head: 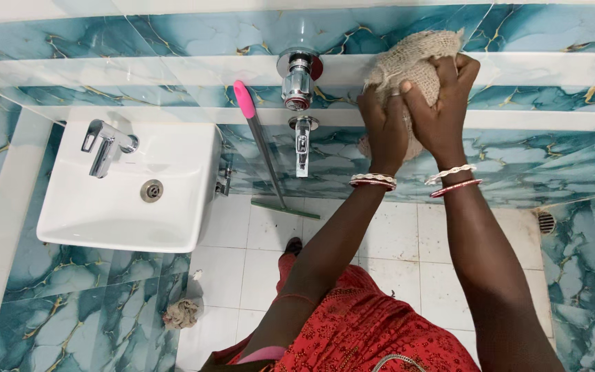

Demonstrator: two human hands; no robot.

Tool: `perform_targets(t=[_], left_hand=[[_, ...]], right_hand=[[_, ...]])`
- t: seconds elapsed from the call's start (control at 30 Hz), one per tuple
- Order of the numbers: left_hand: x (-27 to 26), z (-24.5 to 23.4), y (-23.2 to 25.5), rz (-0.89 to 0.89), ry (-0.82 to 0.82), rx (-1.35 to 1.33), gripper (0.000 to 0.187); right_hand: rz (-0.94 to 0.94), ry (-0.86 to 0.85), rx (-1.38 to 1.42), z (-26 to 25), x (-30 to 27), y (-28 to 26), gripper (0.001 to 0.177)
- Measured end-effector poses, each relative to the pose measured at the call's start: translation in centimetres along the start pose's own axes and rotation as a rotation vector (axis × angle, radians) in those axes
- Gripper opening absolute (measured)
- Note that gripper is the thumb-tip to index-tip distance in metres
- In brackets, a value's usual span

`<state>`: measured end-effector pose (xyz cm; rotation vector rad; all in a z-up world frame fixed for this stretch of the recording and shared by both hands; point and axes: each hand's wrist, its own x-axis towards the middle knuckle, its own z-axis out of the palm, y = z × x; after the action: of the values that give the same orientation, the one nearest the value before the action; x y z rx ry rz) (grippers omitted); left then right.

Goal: The person wipes a sink and a faucet with a cloth, then rinses the cloth under a second faucet.

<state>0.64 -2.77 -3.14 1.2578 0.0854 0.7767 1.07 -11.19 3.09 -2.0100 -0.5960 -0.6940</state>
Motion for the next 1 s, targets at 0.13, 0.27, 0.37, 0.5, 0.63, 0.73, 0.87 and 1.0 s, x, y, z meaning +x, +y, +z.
perform_targets(t=[0.13, 0.27, 0.37, 0.5, 0.63, 0.73, 0.87, 1.0], left_hand=[[1.1, 1.5, 2.9, 0.228, -0.055, 0.196, 0.054], [1.8, 2.1, 5.6, 0.373, -0.122, 0.51, 0.054], [2.3, 2.1, 6.3, 0.338, -0.198, 0.592, 0.053], [2.5, 1.9, 3.3, 0.368, -0.15, 0.432, 0.05], [1.7, 1.7, -3.1, 0.034, -0.102, 0.009, 0.038], [0.9, 1.4, -8.7, -0.188, -0.187, -0.157, 0.034], [-1.4, 1.2, -11.4, -0.755, -0.294, -0.656, 0.045], [-2.6, 0.5, -5.9, -0.711, -0.206, -0.593, 0.046]], right_hand=[[0.125, 0.138, 0.135, 1.4, -1.2, 2.1, 0.046], [0.355, 0.206, 0.9, 2.3, -2.6, 2.6, 0.052], [0.554, 0.194, 1.253, 2.4, -2.7, 1.9, 0.057], [0.503, 0.185, 0.933, 1.3, -2.1, 0.8, 0.054], [0.192, 0.111, 0.401, 0.0, -0.9, -0.3, 0.061], [0.127, -0.021, -0.153, -1.2, 0.2, -2.1, 0.055], [-0.15, -0.212, -0.627, -1.5, 1.4, -5.2, 0.057], [-0.425, -0.308, -0.824, -1.6, 2.2, -6.0, 0.042]])
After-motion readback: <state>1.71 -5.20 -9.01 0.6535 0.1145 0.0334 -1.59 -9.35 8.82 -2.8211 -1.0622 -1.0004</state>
